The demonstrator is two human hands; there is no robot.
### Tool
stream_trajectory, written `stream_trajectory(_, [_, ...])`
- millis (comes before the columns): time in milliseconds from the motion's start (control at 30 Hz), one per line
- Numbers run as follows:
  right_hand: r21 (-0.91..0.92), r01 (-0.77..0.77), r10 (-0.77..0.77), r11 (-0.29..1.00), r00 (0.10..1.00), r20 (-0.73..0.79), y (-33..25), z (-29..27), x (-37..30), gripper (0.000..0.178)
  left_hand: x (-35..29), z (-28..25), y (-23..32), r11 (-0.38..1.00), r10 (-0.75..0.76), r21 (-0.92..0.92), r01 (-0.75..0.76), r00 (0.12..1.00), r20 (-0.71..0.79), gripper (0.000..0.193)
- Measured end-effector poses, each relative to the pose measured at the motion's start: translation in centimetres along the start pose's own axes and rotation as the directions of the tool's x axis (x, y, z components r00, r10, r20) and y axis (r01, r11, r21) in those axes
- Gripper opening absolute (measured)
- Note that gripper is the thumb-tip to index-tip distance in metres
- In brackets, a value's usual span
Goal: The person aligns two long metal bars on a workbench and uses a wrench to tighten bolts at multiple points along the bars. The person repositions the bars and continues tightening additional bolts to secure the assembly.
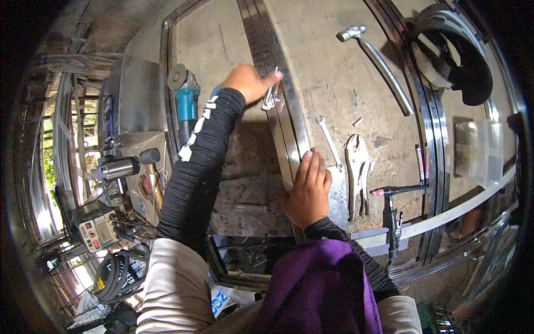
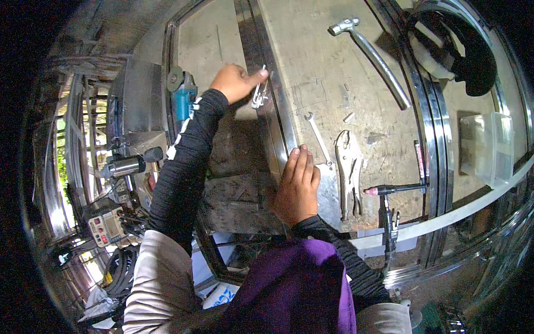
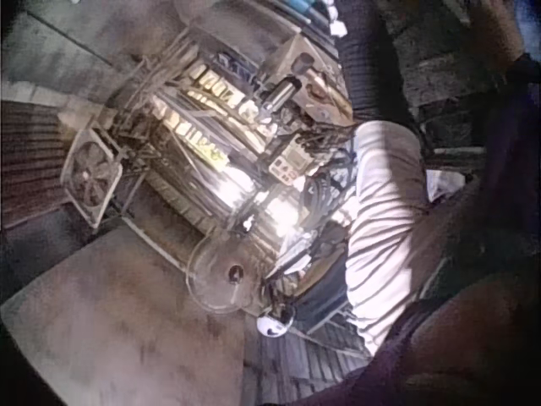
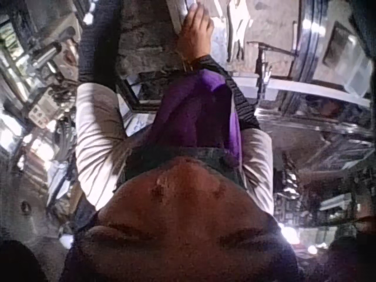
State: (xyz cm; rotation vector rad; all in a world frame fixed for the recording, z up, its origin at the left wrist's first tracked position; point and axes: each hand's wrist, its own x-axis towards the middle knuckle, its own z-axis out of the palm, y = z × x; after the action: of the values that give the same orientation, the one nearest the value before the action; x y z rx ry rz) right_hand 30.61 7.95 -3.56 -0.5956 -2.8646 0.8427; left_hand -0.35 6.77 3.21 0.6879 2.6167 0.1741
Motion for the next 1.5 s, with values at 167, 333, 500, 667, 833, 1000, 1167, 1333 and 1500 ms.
stream_trajectory(167, [0.027, -0.004, 0.004, 1.000, 1.000, 0.000, 0.0, 0.0, 0.0, 0.115, 0.8, 0.7, 0.8, 0.994, 0.004, 0.113, -0.005, 1.000, 0.009, 0.066])
stream_trajectory(333, [0.021, 0.026, -0.026, 0.999, 0.999, -0.019, 0.4, -0.1, 0.0, 0.117, 2.3, 1.5, 0.1, 0.999, 0.033, 0.032, -0.032, 0.998, -0.046, 0.039])
stream_trajectory(500, [0.082, 0.008, -0.007, 0.997, 1.000, -0.009, 0.3, -0.4, 0.0, 0.118, 1.3, 3.4, -3.1, 0.697, -0.126, -0.717, -0.004, 0.984, -0.128, 0.027])
stream_trajectory(667, [0.050, 0.037, -0.037, 0.998, 0.999, 0.011, 0.6, -0.1, -0.2, 0.117, 0.3, 5.0, -5.1, 0.019, -0.337, -0.949, 0.316, 0.895, 0.292, 0.021])
stream_trajectory(833, [0.077, 0.019, -0.020, 0.997, 1.000, 0.016, 0.6, -0.5, -0.1, 0.116, -0.9, 7.0, -5.7, -0.238, -0.308, -0.933, 0.269, 0.890, 0.335, 0.019])
stream_trajectory(1000, [0.089, 0.033, -0.036, 0.996, 0.999, 0.027, 0.4, -0.6, -0.2, 0.117, -3.2, 8.5, -7.0, -0.363, -0.226, -0.912, 0.188, 0.932, 0.282, 0.012])
stream_trajectory(1167, [0.092, 0.035, -0.034, 0.995, 0.999, -0.010, 0.3, -1.2, -0.3, 0.108, -4.7, 6.3, -6.7, -0.016, -0.400, -0.983, 0.185, 0.900, 0.176, 0.034])
stream_trajectory(1333, [0.153, 0.084, -0.060, 0.985, 0.986, -0.155, -0.5, -0.6, -0.6, 0.092, -5.7, 7.1, -7.1, 0.280, -0.463, -0.947, 0.158, 0.886, 0.011, 0.030])
stream_trajectory(1500, [0.104, 0.062, -0.045, 0.993, 0.986, -0.162, -0.5, -0.7, -0.5, 0.088, -4.3, 8.5, -7.8, 0.489, -0.362, -0.868, 0.084, 0.925, -0.115, 0.026])
